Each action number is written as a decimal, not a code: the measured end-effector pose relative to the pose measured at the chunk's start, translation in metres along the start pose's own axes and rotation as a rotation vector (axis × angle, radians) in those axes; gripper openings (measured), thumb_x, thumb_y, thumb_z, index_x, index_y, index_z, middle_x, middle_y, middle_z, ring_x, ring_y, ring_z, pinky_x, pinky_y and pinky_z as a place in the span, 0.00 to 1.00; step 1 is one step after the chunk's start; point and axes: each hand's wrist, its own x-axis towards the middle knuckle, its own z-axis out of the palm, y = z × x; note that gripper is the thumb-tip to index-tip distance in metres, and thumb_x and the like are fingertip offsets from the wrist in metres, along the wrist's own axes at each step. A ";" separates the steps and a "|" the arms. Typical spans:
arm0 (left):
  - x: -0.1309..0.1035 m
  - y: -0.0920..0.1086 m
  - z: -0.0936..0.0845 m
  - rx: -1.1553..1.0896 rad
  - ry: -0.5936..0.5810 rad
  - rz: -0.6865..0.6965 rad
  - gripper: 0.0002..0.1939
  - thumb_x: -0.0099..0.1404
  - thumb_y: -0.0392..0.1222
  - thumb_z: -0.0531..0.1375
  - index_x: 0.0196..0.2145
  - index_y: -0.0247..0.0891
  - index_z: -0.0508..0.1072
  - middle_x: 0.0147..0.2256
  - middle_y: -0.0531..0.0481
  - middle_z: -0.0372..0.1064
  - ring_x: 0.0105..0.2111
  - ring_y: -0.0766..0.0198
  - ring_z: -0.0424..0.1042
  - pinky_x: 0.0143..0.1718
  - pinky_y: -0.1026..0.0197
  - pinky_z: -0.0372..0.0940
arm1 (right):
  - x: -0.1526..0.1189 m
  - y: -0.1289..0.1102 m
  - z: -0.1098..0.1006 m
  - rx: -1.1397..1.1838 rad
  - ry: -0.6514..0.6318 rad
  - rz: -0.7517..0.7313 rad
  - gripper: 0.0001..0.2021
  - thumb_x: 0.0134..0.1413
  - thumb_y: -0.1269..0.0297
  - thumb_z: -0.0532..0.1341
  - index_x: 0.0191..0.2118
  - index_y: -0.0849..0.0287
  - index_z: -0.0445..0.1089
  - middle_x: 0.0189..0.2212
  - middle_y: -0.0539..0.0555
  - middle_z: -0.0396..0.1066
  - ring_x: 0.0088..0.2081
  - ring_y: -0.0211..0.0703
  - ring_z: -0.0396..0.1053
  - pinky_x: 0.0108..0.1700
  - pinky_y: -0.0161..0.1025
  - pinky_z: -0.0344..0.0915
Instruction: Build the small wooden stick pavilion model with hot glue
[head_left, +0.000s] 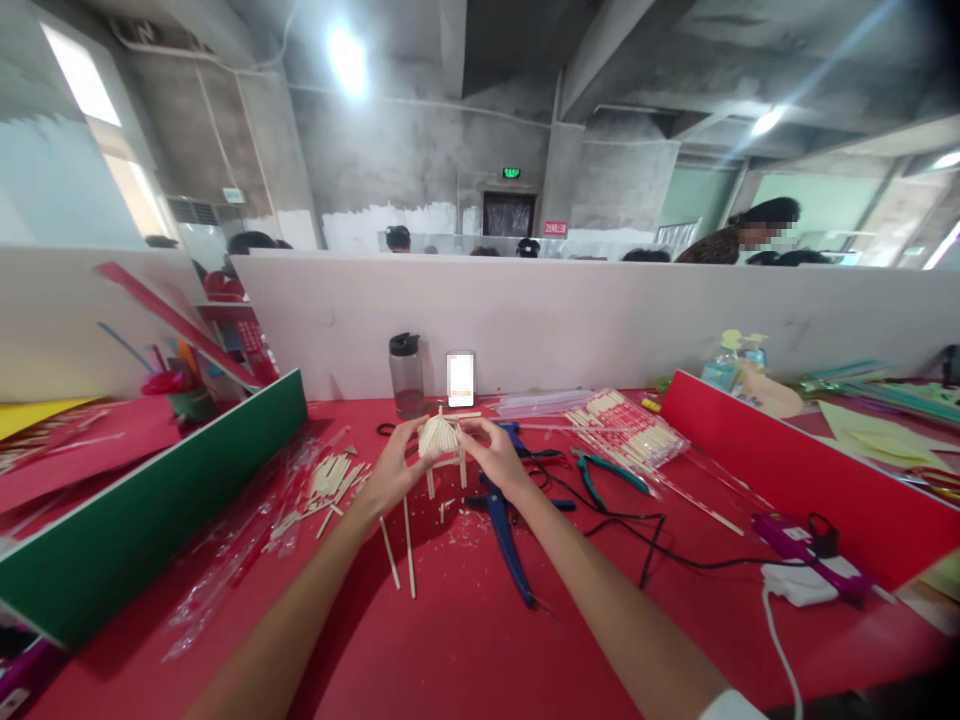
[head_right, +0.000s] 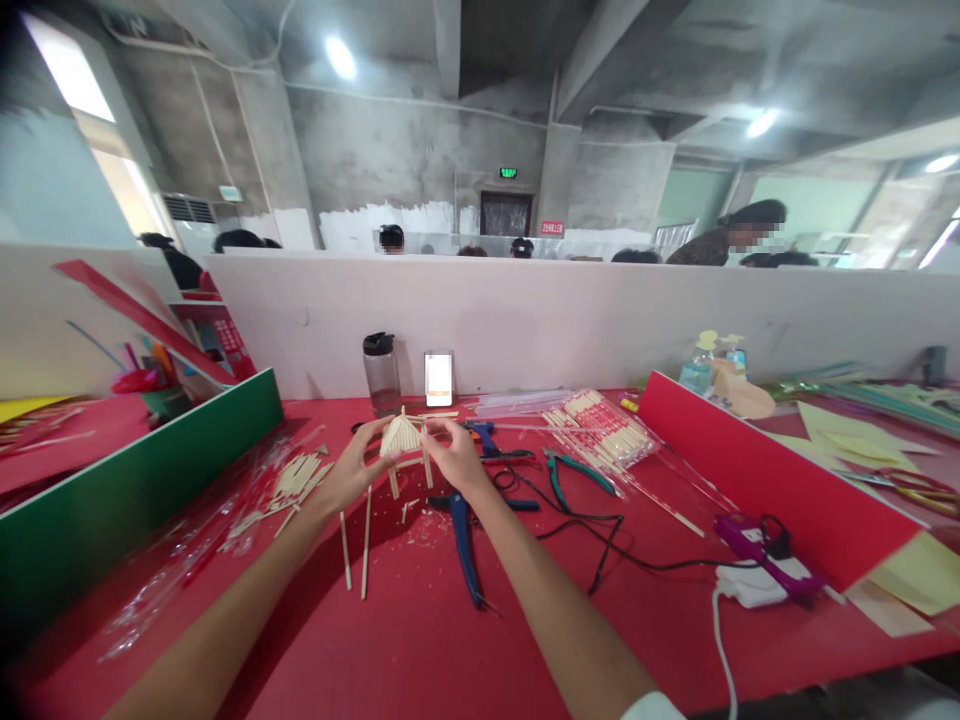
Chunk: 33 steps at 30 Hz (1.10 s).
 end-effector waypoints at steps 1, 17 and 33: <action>0.000 0.000 0.000 -0.002 -0.002 0.006 0.31 0.64 0.54 0.60 0.61 0.42 0.60 0.60 0.40 0.60 0.60 0.49 0.62 0.61 0.45 0.57 | 0.001 0.001 0.001 0.030 -0.005 0.022 0.13 0.52 0.60 0.63 0.42 0.60 0.73 0.41 0.57 0.76 0.43 0.45 0.73 0.49 0.42 0.68; 0.000 0.000 0.000 -0.002 -0.009 0.000 0.33 0.63 0.55 0.61 0.61 0.42 0.60 0.60 0.39 0.60 0.59 0.48 0.63 0.60 0.44 0.59 | 0.000 0.002 0.004 0.063 -0.009 0.105 0.13 0.47 0.62 0.66 0.40 0.60 0.73 0.41 0.56 0.75 0.43 0.46 0.72 0.47 0.42 0.67; 0.000 0.002 -0.004 0.022 -0.058 0.035 0.35 0.61 0.54 0.63 0.62 0.43 0.58 0.60 0.40 0.59 0.60 0.49 0.62 0.62 0.45 0.57 | -0.001 0.002 0.007 0.045 -0.014 0.180 0.12 0.46 0.57 0.65 0.34 0.60 0.74 0.33 0.54 0.76 0.37 0.45 0.73 0.42 0.40 0.67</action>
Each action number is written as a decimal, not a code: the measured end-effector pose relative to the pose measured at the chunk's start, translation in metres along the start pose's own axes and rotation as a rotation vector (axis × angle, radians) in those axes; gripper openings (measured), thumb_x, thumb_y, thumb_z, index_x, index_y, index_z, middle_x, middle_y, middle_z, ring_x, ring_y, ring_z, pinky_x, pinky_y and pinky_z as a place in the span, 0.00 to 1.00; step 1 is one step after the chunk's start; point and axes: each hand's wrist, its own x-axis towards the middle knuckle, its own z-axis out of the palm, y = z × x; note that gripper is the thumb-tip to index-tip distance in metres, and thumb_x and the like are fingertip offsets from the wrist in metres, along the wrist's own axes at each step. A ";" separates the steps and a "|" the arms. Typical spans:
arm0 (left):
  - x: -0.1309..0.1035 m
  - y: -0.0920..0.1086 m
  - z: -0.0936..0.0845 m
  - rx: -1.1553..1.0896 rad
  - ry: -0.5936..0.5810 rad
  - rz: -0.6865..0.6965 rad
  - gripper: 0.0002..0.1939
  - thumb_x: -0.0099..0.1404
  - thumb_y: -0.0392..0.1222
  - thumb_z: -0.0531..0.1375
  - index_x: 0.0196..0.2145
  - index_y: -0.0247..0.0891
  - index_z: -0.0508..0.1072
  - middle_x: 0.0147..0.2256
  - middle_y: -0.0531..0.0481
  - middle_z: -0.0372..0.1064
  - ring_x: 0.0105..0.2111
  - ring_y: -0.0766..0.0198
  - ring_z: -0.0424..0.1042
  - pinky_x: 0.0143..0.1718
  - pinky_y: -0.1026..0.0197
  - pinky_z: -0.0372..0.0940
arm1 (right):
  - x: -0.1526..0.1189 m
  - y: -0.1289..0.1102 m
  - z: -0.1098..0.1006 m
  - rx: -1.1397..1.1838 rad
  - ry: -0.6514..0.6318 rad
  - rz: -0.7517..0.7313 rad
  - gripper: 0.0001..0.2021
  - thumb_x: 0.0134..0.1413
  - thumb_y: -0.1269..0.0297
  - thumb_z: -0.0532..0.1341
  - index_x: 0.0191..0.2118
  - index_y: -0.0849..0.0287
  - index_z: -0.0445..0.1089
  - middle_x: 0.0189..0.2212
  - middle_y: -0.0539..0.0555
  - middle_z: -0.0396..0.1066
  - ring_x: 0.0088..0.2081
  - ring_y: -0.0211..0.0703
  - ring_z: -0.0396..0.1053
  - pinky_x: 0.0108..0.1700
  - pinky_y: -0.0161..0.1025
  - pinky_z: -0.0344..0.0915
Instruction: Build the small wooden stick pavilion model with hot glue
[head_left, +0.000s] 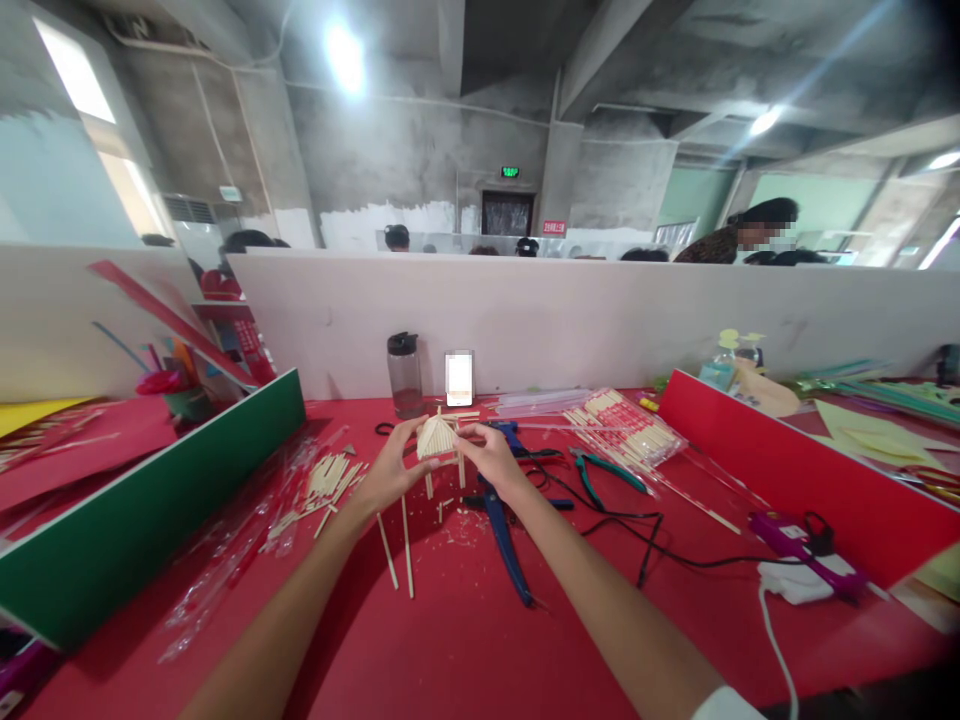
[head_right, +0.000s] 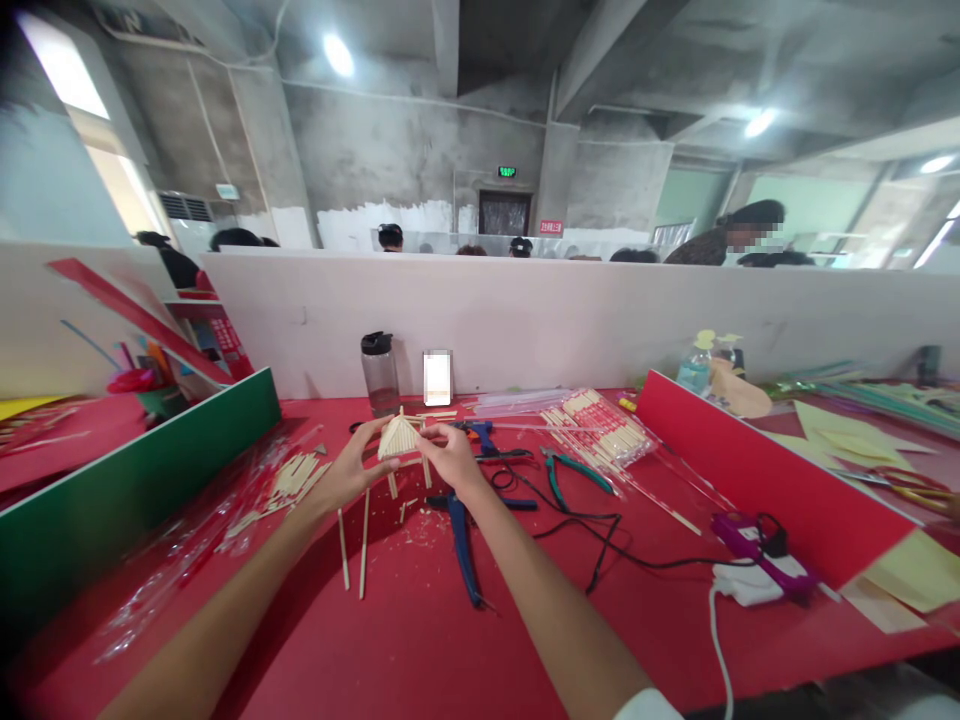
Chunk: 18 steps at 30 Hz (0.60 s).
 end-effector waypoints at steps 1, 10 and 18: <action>0.000 -0.001 -0.001 0.003 -0.004 0.010 0.36 0.60 0.54 0.64 0.62 0.44 0.58 0.60 0.40 0.60 0.60 0.49 0.62 0.62 0.45 0.57 | 0.000 0.000 0.000 -0.004 0.003 0.001 0.12 0.46 0.57 0.65 0.34 0.60 0.74 0.33 0.54 0.76 0.37 0.45 0.73 0.42 0.39 0.67; 0.000 -0.005 -0.002 0.033 -0.026 0.049 0.36 0.62 0.53 0.63 0.63 0.44 0.56 0.60 0.40 0.59 0.60 0.50 0.62 0.61 0.45 0.57 | 0.000 -0.001 0.001 -0.019 0.002 0.001 0.11 0.46 0.58 0.65 0.33 0.59 0.73 0.32 0.53 0.75 0.36 0.45 0.72 0.41 0.39 0.67; 0.000 -0.008 -0.001 0.035 -0.025 0.066 0.35 0.63 0.52 0.62 0.63 0.44 0.56 0.60 0.40 0.58 0.60 0.51 0.61 0.62 0.45 0.56 | -0.002 -0.003 -0.001 0.051 -0.013 0.028 0.12 0.48 0.55 0.64 0.34 0.59 0.73 0.31 0.52 0.75 0.34 0.44 0.71 0.39 0.38 0.66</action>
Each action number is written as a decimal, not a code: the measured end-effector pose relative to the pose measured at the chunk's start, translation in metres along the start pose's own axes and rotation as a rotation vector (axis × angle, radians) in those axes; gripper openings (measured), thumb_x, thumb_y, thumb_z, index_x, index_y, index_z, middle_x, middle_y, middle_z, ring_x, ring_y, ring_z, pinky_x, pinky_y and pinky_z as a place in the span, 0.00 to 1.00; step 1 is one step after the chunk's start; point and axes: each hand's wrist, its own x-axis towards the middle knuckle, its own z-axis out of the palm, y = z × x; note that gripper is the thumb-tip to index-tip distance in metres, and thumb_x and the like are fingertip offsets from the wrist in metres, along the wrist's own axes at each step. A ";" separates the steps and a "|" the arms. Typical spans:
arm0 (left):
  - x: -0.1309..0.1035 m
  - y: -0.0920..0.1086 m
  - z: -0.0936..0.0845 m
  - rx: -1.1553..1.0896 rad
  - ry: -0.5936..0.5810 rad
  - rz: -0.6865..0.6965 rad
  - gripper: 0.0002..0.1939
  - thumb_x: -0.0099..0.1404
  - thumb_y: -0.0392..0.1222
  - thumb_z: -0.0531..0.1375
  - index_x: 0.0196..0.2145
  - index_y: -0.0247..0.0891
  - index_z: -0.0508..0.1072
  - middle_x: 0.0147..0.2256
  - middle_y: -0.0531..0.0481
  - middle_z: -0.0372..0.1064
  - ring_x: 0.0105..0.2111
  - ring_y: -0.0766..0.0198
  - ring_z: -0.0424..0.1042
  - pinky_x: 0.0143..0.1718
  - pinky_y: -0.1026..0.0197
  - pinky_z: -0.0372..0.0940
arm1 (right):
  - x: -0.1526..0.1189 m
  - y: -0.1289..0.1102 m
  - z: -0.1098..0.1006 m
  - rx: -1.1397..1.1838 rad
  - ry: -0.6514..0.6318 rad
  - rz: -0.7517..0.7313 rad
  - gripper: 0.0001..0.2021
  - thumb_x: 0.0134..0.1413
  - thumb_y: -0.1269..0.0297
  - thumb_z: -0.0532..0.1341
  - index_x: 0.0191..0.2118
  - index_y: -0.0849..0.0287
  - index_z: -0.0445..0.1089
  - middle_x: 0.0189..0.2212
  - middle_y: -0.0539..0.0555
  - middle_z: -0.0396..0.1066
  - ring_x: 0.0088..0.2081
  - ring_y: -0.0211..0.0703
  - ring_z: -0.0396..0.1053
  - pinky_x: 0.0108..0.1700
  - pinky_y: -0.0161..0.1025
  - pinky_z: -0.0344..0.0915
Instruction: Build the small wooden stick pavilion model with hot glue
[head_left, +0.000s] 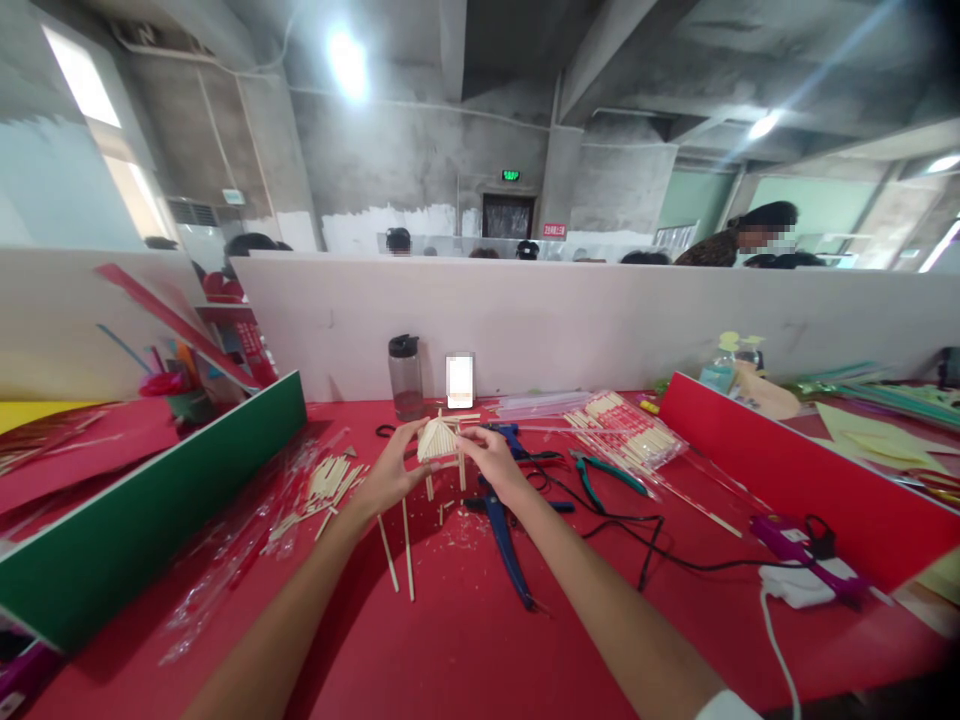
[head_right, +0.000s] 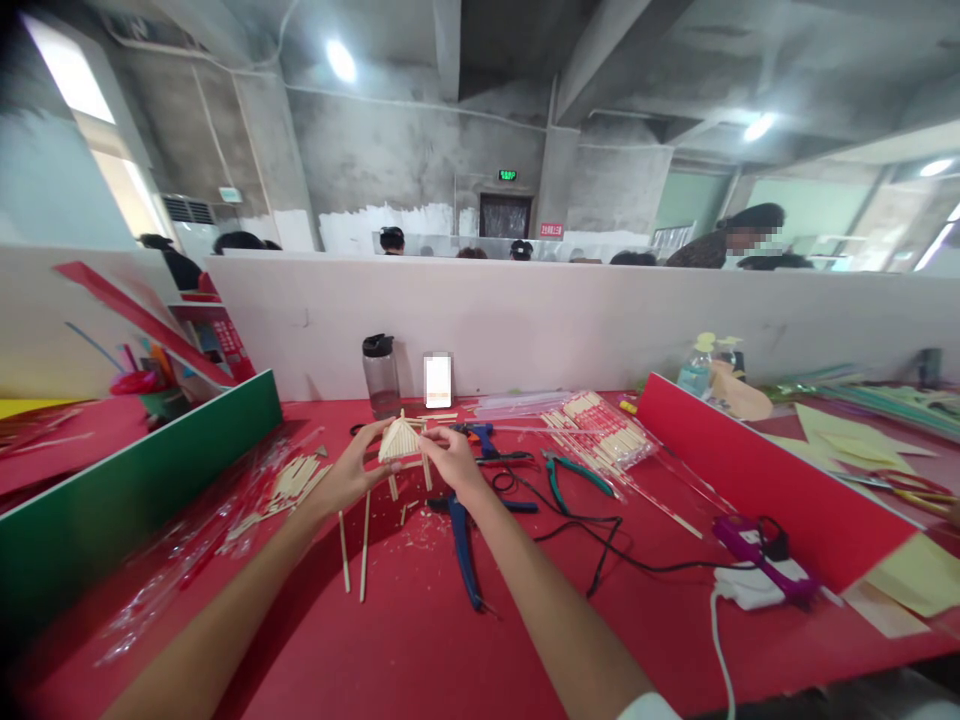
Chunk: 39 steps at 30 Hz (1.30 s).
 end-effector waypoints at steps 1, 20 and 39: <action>0.000 0.000 0.000 -0.011 0.000 -0.002 0.35 0.63 0.52 0.62 0.63 0.44 0.56 0.60 0.41 0.58 0.60 0.51 0.61 0.62 0.46 0.57 | -0.001 -0.001 -0.001 0.024 -0.008 0.011 0.12 0.49 0.54 0.63 0.33 0.59 0.73 0.30 0.51 0.75 0.34 0.44 0.71 0.39 0.38 0.66; 0.000 0.002 0.002 -0.048 0.013 -0.032 0.35 0.63 0.52 0.62 0.64 0.45 0.56 0.61 0.41 0.57 0.61 0.51 0.61 0.61 0.46 0.58 | 0.004 0.007 0.001 -0.083 -0.007 -0.100 0.09 0.48 0.58 0.63 0.33 0.58 0.72 0.32 0.53 0.74 0.36 0.45 0.72 0.41 0.40 0.68; 0.003 -0.035 0.001 0.088 0.190 -0.099 0.31 0.67 0.52 0.55 0.64 0.40 0.56 0.61 0.37 0.60 0.61 0.51 0.61 0.61 0.47 0.57 | 0.005 0.016 -0.034 -0.316 -0.114 -0.173 0.07 0.52 0.63 0.60 0.33 0.58 0.73 0.31 0.52 0.75 0.35 0.43 0.72 0.41 0.39 0.67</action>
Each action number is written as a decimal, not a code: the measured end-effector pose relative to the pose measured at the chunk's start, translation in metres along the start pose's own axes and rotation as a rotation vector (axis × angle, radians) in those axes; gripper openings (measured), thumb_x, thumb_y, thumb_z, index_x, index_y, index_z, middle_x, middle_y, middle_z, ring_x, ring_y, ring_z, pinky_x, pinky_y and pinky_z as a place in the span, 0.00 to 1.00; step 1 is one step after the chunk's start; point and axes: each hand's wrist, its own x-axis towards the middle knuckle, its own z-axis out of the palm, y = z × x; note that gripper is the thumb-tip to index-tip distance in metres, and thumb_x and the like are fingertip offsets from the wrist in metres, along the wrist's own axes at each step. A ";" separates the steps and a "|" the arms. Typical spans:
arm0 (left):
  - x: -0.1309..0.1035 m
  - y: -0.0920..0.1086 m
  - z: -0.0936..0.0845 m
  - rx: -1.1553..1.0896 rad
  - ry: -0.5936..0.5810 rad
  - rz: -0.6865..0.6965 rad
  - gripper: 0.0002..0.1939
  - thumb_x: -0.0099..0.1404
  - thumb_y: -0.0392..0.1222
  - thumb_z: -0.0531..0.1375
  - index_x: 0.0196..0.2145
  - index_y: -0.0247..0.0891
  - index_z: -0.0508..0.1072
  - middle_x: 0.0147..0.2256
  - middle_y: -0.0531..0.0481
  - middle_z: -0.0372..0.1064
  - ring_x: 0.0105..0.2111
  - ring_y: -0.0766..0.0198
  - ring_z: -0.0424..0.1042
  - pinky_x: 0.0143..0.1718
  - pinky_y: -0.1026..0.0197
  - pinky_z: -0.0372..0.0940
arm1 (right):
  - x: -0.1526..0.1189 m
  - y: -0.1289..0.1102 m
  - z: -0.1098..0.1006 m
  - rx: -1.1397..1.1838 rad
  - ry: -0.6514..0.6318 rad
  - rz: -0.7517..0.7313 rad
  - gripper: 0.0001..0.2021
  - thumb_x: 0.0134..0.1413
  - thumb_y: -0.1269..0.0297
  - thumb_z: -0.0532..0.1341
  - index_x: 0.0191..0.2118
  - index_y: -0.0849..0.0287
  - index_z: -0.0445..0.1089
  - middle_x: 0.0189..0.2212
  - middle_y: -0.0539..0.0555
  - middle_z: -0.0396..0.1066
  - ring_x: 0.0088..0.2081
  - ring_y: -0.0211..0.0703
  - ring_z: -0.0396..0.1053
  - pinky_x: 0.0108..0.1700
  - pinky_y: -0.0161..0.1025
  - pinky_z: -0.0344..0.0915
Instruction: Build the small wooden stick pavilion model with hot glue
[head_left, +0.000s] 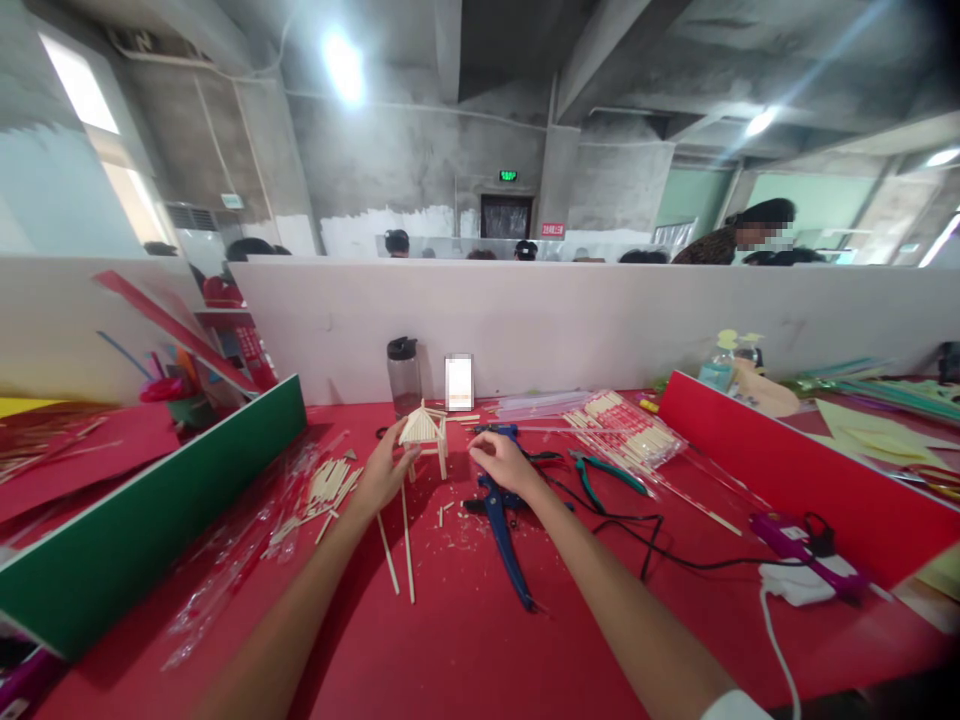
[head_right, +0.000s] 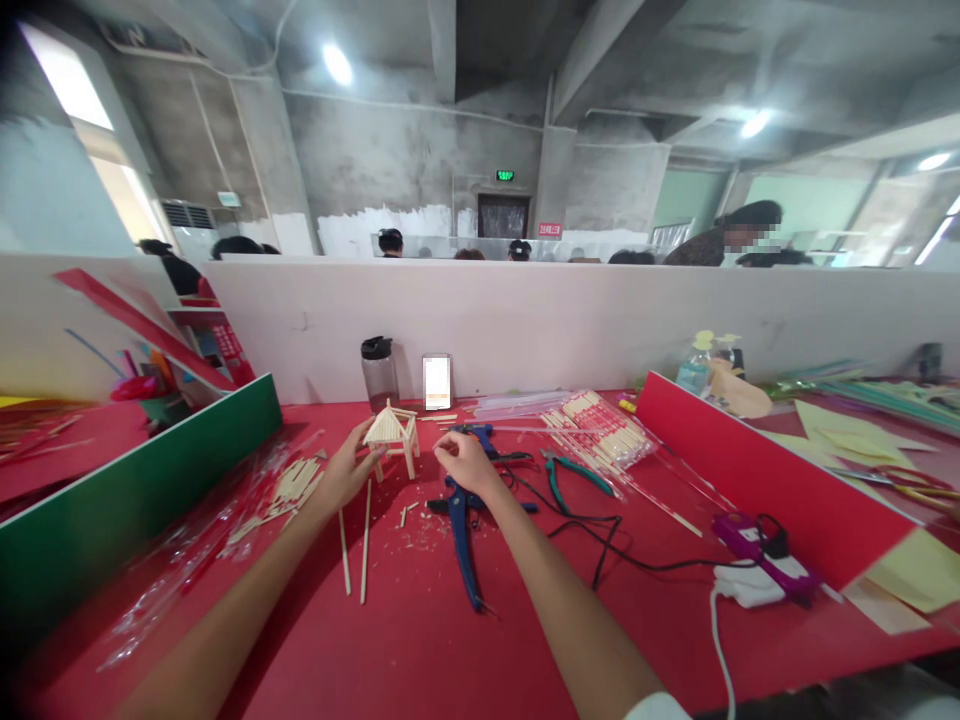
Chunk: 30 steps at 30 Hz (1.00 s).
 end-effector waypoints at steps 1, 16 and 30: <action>0.000 0.000 -0.001 0.010 0.000 -0.003 0.31 0.67 0.52 0.55 0.64 0.40 0.56 0.60 0.38 0.61 0.59 0.51 0.64 0.58 0.47 0.60 | -0.003 -0.001 0.000 -0.060 -0.031 -0.022 0.06 0.53 0.64 0.60 0.33 0.58 0.74 0.30 0.52 0.75 0.34 0.43 0.72 0.40 0.39 0.66; -0.004 0.030 -0.018 0.129 0.034 0.038 0.31 0.65 0.55 0.57 0.62 0.39 0.60 0.50 0.41 0.65 0.51 0.47 0.66 0.55 0.46 0.60 | -0.030 -0.029 0.042 -0.681 -0.455 -0.305 0.08 0.52 0.58 0.69 0.36 0.55 0.79 0.36 0.56 0.74 0.40 0.48 0.70 0.44 0.41 0.60; 0.000 0.044 -0.032 0.225 0.303 0.156 0.10 0.69 0.45 0.54 0.43 0.38 0.69 0.38 0.43 0.66 0.39 0.53 0.67 0.44 0.49 0.63 | -0.031 -0.038 0.039 -0.606 -0.468 -0.294 0.03 0.61 0.69 0.60 0.39 0.59 0.71 0.35 0.55 0.74 0.38 0.43 0.70 0.43 0.38 0.60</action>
